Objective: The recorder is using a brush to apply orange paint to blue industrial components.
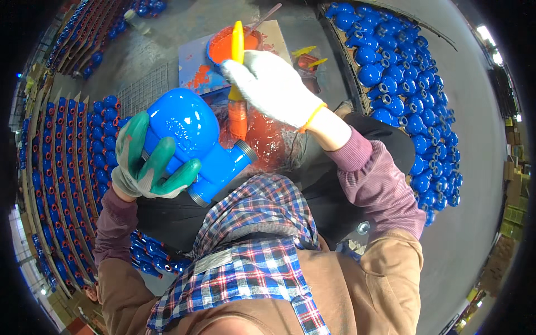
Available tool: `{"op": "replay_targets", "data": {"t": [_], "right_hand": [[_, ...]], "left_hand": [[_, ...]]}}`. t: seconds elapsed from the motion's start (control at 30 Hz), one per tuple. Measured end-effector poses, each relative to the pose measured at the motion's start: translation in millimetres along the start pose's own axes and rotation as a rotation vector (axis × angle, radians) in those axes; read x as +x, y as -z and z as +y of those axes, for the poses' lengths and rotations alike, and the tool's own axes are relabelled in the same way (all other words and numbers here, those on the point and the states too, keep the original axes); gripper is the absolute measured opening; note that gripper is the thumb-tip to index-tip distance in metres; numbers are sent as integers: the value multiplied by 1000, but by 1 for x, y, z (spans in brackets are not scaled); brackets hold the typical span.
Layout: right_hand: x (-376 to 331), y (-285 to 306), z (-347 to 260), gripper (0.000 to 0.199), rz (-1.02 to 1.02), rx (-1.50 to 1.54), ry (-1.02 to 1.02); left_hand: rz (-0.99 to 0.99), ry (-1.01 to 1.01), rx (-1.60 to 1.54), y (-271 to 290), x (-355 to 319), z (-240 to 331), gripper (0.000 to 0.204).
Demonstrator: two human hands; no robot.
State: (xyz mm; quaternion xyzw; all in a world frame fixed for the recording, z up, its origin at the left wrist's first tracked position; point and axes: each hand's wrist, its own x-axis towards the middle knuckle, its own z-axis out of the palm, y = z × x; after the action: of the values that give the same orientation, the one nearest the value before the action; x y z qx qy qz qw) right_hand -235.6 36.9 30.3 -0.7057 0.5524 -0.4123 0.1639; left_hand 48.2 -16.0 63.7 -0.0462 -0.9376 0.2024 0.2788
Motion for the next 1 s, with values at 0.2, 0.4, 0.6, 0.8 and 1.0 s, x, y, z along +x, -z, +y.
{"op": "replay_targets", "data": {"t": [0.2,0.4,0.6,0.8,1.0], "right_hand": [[1,0,-19,38,-15,15,-53],[-24,24,-44,24,101,-89,165],[-59,28,-65,13,242,64,82],[-95,22,-58,17,361,162,101],[-117,4,-58,23,525,208,-32]], "left_hand": [[47,-8,22,-7,5,2,41],[10,70,26,-5,-4,2,42],[43,231,51,-19,-13,10,42],[97,430,-36,-31,-22,32,45],[157,789,-209,-48,-20,65,62]]}}
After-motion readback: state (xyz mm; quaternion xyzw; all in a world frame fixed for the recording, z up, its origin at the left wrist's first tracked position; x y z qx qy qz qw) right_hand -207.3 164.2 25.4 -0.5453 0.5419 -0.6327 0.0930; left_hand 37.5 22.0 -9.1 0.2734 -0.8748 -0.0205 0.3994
